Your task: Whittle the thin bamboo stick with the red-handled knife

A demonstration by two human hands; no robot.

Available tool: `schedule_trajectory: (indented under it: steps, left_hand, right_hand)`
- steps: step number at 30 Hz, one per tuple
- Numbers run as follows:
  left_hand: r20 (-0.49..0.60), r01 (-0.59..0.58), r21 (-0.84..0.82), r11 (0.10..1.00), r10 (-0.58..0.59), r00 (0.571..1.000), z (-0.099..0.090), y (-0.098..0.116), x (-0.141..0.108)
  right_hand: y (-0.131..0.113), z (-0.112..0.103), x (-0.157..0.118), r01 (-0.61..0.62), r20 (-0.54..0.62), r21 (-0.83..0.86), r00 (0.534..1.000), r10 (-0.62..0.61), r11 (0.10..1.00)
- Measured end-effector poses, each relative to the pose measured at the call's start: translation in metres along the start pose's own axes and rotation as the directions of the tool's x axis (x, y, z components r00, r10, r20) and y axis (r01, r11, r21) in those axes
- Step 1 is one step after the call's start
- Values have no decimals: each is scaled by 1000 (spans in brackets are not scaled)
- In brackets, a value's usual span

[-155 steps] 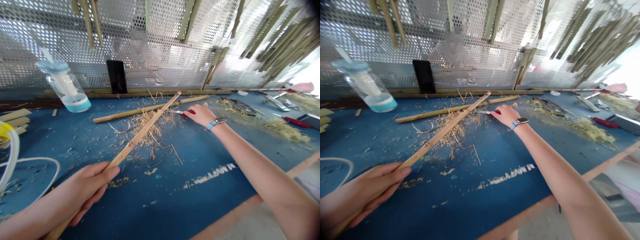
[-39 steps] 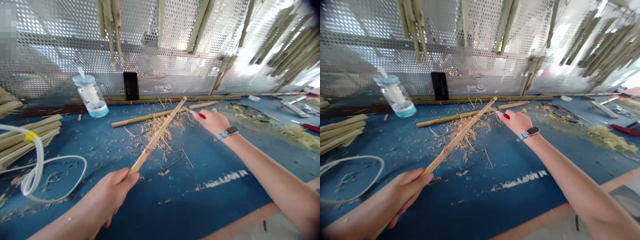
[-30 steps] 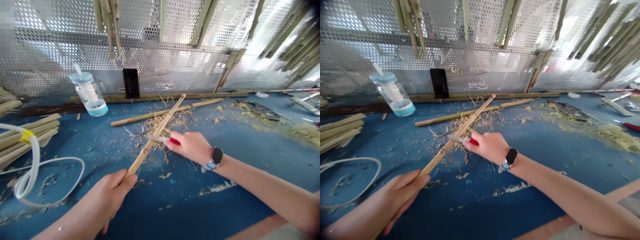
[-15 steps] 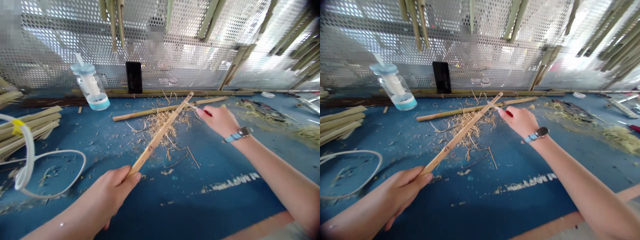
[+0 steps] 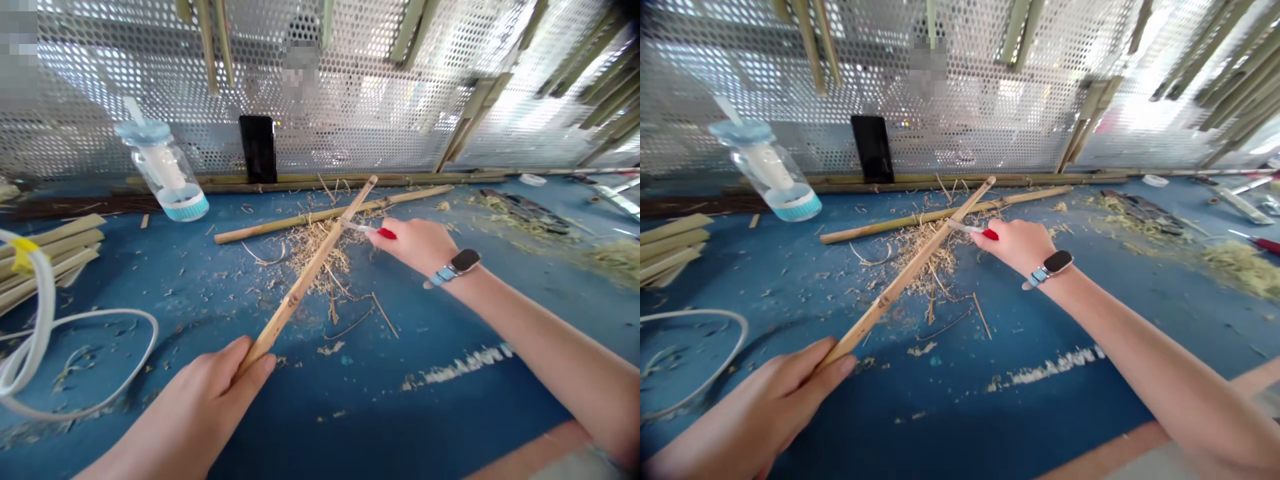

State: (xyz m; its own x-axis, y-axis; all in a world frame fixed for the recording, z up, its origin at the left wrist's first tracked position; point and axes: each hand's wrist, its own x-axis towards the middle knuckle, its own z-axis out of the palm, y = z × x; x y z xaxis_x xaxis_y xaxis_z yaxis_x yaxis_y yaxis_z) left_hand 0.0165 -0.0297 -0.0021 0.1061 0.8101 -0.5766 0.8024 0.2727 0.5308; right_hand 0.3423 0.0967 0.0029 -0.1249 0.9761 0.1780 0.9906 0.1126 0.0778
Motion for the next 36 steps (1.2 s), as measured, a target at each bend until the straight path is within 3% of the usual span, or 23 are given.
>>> schedule_trajectory:
  steps: [6, 11, 15, 21, 23, 27, 29, 33, 36]
  left_hand:
    - [20, 58, -44, 997, -57, 998, 1, 0, -3]
    - [3, 88, -161, 983, -89, 996, 1, 2, -5]
    - [5, 69, -156, 985, -69, 998, 1, 0, -3]
    - [29, 111, 6, 994, -111, 993, 2, -3, 1]
    - [14, 96, 23, 995, -96, 995, 2, -4, 0]
    - [-76, -14, -22, 1000, 12, 997, 1, -5, 0]
    - [-106, -54, -39, 998, 50, 993, 0, -5, 1]
    - [-124, -105, -42, 994, 100, 987, -1, -6, 3]
    - [-125, -138, -34, 990, 133, 983, 0, -11, 4]
  right_hand:
    - [-38, -7, -29, 248, 133, 185, 952, -274, 951]
    - [-36, -1, -21, 180, 103, 112, 976, -192, 977]
    - [-38, -3, -23, 181, 75, 78, 980, -186, 980]
    - [-60, -8, -39, 309, 97, 183, 939, -330, 933]
    - [-48, -5, -30, 258, 102, 183, 955, -280, 949]
    - [-15, 0, -10, 24, 22, 64, 999, -26, 998]
    - [-16, -2, -13, 36, 38, 95, 999, -40, 995]
    - [-34, -6, -25, 202, 148, 239, 959, -241, 950]
    - [-21, -2, -13, 79, 126, 196, 986, -105, 977]
